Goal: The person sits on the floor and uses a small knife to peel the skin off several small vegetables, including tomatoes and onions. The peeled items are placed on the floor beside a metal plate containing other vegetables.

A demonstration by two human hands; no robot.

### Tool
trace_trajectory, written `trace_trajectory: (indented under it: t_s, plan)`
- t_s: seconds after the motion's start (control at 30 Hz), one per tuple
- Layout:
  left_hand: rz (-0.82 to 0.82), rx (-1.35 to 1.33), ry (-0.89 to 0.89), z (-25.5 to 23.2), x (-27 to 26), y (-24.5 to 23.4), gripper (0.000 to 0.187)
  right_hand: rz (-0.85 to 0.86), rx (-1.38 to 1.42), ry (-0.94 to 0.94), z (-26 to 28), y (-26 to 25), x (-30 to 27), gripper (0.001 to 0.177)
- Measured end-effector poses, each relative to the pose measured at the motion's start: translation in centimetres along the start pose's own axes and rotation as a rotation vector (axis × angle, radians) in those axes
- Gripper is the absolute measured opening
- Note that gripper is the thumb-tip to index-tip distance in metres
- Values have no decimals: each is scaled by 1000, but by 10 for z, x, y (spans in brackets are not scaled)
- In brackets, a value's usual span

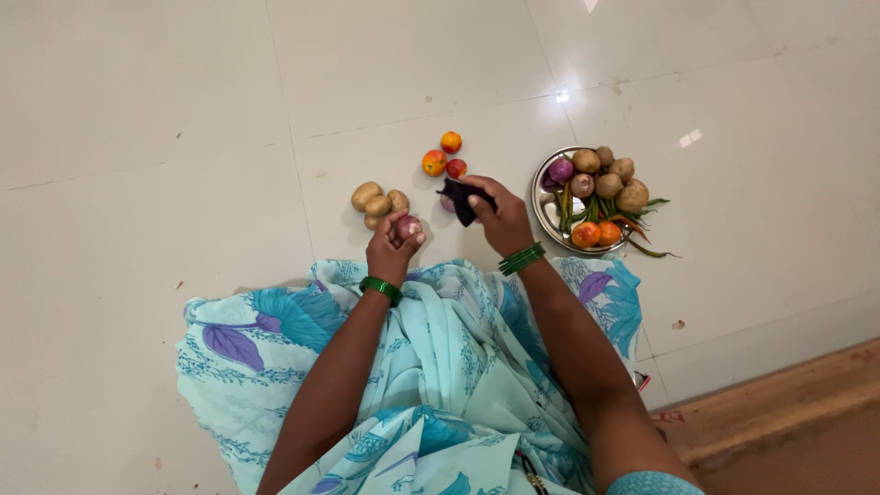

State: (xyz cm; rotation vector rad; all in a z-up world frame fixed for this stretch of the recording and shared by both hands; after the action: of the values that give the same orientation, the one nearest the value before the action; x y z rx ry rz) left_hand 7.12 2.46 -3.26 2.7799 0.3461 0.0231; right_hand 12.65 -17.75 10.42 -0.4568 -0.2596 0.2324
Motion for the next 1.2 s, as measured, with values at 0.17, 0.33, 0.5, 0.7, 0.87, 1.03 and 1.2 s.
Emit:
trace_trajectory:
  t_s: [0.17, 0.33, 0.5, 0.7, 0.87, 1.03, 1.2]
  plan:
    - [1, 320, 115, -23, -8, 6, 57, -3, 123, 43, -23, -17, -7, 17]
    - [21, 456, 181, -34, -17, 11, 58, -162, 531, 192, -37, -23, -18, 19]
    - [12, 489, 220, -32, -22, 8, 56, -231, 646, 319, -58, -23, -27, 17]
    - [-121, 399, 232, -35, -26, -1, 54, -153, 478, 304, -92, 0, -54, 22]
    - [-133, 296, 141, -38, -31, 8, 55, -199, 278, 405, -126, -6, -43, 35]
    - [-136, 219, 107, -53, -41, 23, 52, -99, 155, 325, -124, -4, -34, 35]
    - [-150, 31, 98, -72, -54, 39, 46, 53, -51, 116, -105, 12, -32, 39]
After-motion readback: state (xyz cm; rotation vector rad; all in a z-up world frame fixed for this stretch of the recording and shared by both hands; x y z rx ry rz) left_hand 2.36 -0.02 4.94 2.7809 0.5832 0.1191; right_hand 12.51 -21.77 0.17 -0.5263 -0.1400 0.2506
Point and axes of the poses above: each hand's wrist, its own x-axis towards the middle knuckle, its own y-axis out of the palm, z = x × y, the point moved 7 cm from there along x, towards the middle knuckle, and after that the axes turned 9 degrees about -x, right-handed, at the moved point
